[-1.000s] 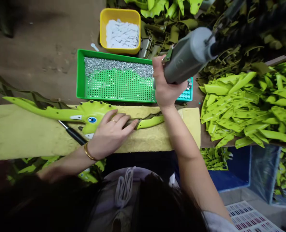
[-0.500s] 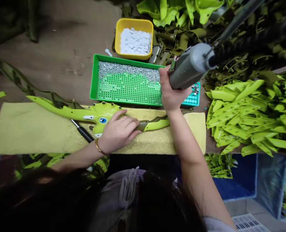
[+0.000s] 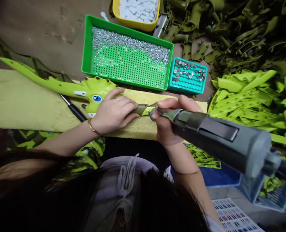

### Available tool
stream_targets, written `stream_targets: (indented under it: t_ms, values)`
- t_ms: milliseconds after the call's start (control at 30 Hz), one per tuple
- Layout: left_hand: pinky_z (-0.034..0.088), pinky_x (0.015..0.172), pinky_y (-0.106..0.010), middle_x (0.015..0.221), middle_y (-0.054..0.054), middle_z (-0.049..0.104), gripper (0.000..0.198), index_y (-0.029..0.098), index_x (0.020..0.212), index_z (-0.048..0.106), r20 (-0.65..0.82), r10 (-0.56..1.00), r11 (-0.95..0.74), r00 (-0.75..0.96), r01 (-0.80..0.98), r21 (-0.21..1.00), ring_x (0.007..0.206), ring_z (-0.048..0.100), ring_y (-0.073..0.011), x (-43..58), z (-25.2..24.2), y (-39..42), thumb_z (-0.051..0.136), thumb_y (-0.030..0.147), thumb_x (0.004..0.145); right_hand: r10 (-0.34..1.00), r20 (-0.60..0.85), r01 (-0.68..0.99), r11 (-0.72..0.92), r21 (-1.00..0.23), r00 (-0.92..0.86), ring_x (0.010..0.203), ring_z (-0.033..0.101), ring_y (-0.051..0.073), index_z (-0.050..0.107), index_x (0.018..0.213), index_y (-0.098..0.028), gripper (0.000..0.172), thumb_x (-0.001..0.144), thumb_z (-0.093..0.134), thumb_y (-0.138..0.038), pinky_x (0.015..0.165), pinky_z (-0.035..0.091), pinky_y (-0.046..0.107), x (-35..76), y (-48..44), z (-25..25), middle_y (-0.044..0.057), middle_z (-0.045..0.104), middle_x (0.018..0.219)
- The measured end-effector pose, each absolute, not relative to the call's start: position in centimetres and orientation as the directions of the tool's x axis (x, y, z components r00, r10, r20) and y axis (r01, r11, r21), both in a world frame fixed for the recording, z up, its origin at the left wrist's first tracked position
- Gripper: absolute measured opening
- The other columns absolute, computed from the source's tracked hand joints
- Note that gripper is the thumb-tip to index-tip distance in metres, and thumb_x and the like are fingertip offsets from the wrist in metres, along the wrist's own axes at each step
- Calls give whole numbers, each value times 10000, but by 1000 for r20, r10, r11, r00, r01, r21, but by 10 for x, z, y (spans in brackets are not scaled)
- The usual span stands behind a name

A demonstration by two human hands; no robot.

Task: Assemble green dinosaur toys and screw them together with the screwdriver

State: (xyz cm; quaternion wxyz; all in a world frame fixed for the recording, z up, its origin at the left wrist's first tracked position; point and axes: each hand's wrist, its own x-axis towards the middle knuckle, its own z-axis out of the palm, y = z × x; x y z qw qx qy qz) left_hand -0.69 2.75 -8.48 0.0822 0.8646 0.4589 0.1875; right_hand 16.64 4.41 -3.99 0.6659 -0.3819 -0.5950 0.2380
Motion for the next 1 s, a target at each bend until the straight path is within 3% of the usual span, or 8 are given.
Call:
stream_targets:
  t_ms: [200, 400, 467, 600, 700, 867, 1000]
  values:
    - [469, 1009, -493, 846, -32, 693, 222, 146, 931, 657, 269, 789, -608, 552, 763, 219, 797, 644, -192, -8, -84, 29, 510, 312, 919, 806, 591, 87, 591, -802, -25, 447, 490, 78, 522, 1187, -436, 399, 811, 627, -517, 429, 484, 247, 170, 42, -59, -72, 521, 692]
    - [462, 1016, -500, 814, -42, 688, 214, 146, 911, 663, 255, 810, -584, 528, 763, 276, 787, 642, -197, -8, -83, 29, 526, 311, 917, 813, 576, 113, 583, -805, -87, 469, 543, 101, 530, 1208, -456, 438, 793, 658, -507, 442, 527, 269, 169, 33, -55, -70, 565, 690]
    - [476, 1004, -485, 806, -44, 692, 206, 143, 915, 666, 280, 800, -595, 530, 758, 265, 777, 640, -189, -8, -83, 29, 549, 312, 909, 820, 572, 89, 572, -815, -32, 466, 531, 84, 579, 1168, -431, 387, 794, 660, -486, 418, 500, 244, 162, 46, -45, -68, 588, 730]
    - [476, 1000, -495, 818, -62, 707, 196, 137, 915, 680, 300, 803, -592, 515, 746, 304, 770, 638, -183, -8, -84, 29, 559, 291, 908, 706, 637, 46, 658, -752, 310, 417, 438, 24, 582, 1065, -380, 236, 864, 580, -502, 363, 362, 198, 135, 102, -37, -77, 567, 811]
    - [472, 998, -516, 858, -74, 719, 194, 138, 929, 688, 297, 812, -582, 503, 740, 338, 798, 646, -202, -8, -83, 29, 562, 283, 904, 675, 617, 95, 640, -763, 405, 485, 496, 34, 523, 1084, -306, 394, 811, 625, -571, 431, 428, 207, 116, 140, -51, -51, 559, 836]
    - [466, 1016, -490, 854, -62, 722, 195, 138, 924, 678, 314, 807, -586, 501, 747, 314, 808, 645, -199, -8, -82, 28, 556, 290, 909, 774, 552, 160, 530, -833, 309, 529, 564, 44, 443, 1196, -286, 454, 866, 536, -583, 539, 538, 253, 117, 153, -82, -18, 522, 906]
    - [464, 1022, -481, 864, -67, 723, 211, 130, 941, 678, 318, 802, -591, 506, 751, 294, 808, 646, -199, -8, -81, 28, 548, 294, 913, 923, 346, 131, 327, -936, 168, 670, 644, 85, 350, 1321, -312, 504, 893, 557, -482, 667, 599, 290, 127, 150, -95, 8, 544, 971]
